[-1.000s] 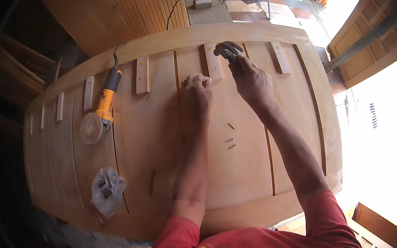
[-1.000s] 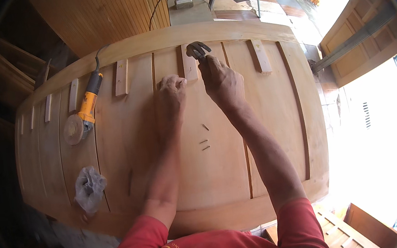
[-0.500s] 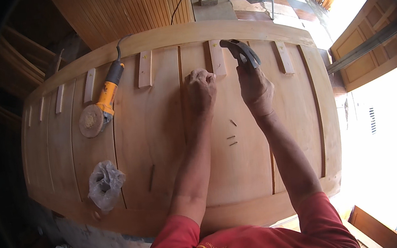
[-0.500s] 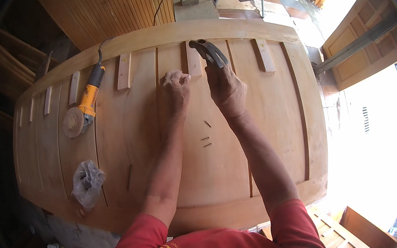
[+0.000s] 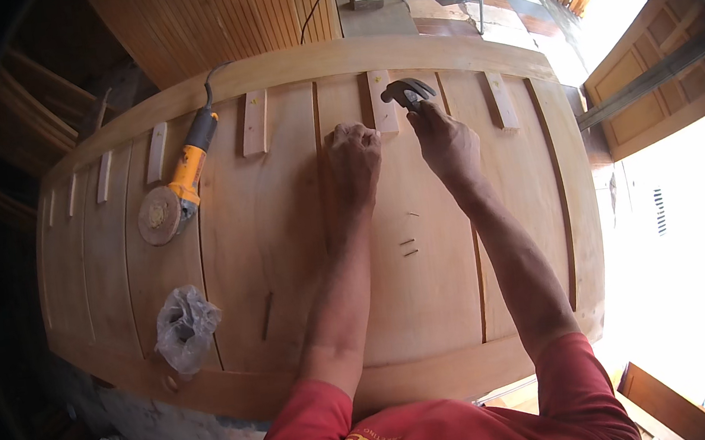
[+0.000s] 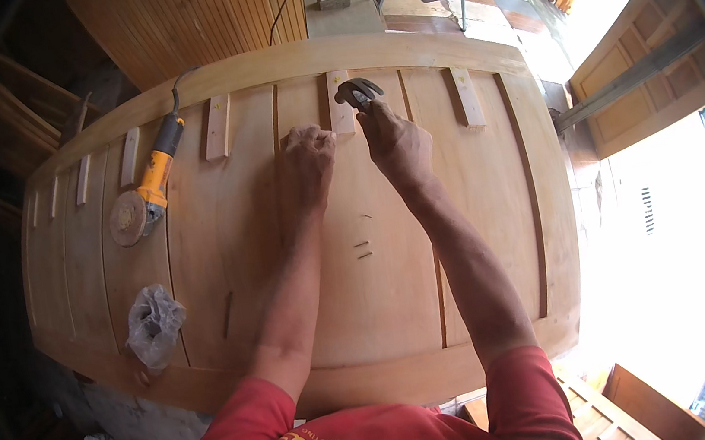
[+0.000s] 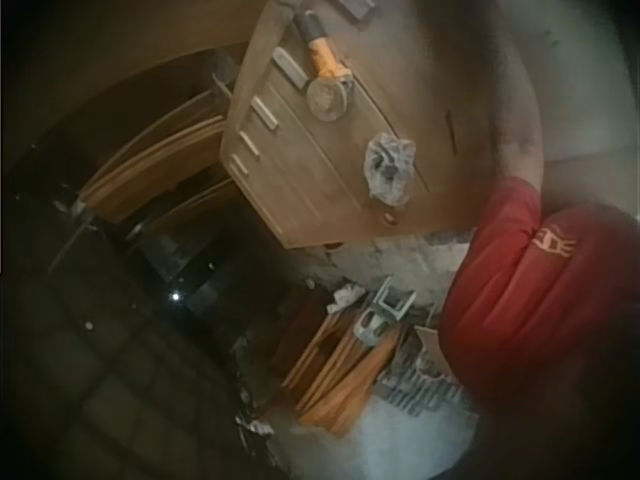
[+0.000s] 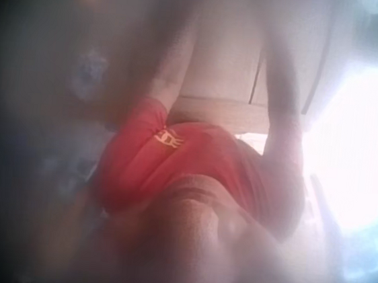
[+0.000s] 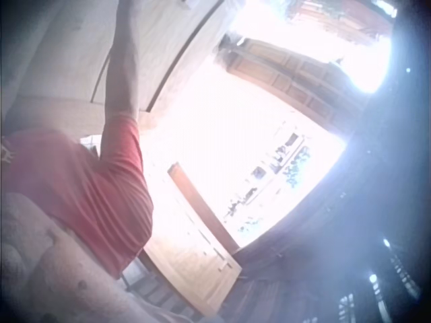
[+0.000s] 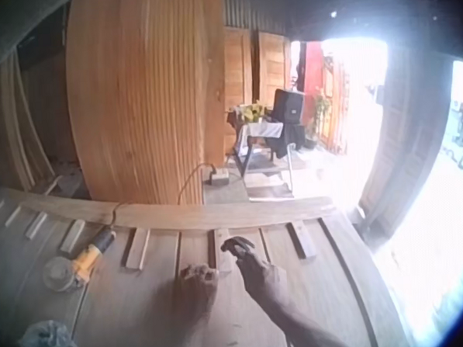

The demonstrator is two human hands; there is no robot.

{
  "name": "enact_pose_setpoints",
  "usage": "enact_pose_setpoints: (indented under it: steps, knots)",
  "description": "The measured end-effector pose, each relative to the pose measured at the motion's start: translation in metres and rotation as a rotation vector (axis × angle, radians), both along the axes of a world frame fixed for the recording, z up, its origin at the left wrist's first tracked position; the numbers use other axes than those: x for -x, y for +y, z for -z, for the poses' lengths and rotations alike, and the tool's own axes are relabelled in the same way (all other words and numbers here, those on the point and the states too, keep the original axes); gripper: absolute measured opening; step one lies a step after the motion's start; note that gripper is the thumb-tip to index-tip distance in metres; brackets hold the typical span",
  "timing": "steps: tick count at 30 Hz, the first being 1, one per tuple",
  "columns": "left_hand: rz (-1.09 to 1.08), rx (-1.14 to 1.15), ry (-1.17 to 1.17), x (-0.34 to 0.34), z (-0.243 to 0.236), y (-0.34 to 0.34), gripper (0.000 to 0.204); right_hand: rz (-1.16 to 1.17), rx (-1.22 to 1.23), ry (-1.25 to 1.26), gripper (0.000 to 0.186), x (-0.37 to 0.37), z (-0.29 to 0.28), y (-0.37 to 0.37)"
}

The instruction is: The person attaches small wooden blocks to a large wooden door using a hammer and nails, handling nails one at a time from a plastic bag.

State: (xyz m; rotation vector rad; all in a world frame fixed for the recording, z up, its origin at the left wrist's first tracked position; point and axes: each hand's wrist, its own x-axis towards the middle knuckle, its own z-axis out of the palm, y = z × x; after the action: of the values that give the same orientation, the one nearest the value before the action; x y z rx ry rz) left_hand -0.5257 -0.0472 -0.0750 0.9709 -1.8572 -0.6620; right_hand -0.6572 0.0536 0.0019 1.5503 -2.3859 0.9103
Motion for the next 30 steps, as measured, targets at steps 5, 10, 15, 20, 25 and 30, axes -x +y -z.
enact_pose_setpoints:
  steps: [5, 10, 15, 20, 25, 30]
  knots:
    - [-0.033, 0.02, -0.005, 0.003, -0.001, -0.001, 0.008, 0.048, 0.09, 0.025, 0.023, -0.021, 0.002, 0.008]
    - [-0.013, -0.001, 0.025, 0.001, 0.0, 0.002, 0.007, -0.006, 0.027, -0.027, 0.023, -0.01, -0.003, 0.001]
    - [-0.006, -0.001, 0.03, 0.001, 0.006, -0.002, 0.006, 0.073, -0.057, -0.014, 0.026, -0.016, 0.014, 0.006]
    - [-0.017, 0.04, 0.047, 0.001, -0.001, 0.001, 0.006, 0.03, 0.044, -0.006, 0.028, -0.01, -0.01, -0.007]
    - [0.009, -0.044, 0.022, 0.0, -0.006, -0.001, 0.006, 0.088, -0.26, 0.05, 0.025, -0.01, 0.017, -0.002]
    - [-0.025, 0.016, -0.01, -0.002, -0.008, 0.0, 0.005, 0.048, 0.033, -0.008, 0.026, -0.017, 0.006, -0.004]
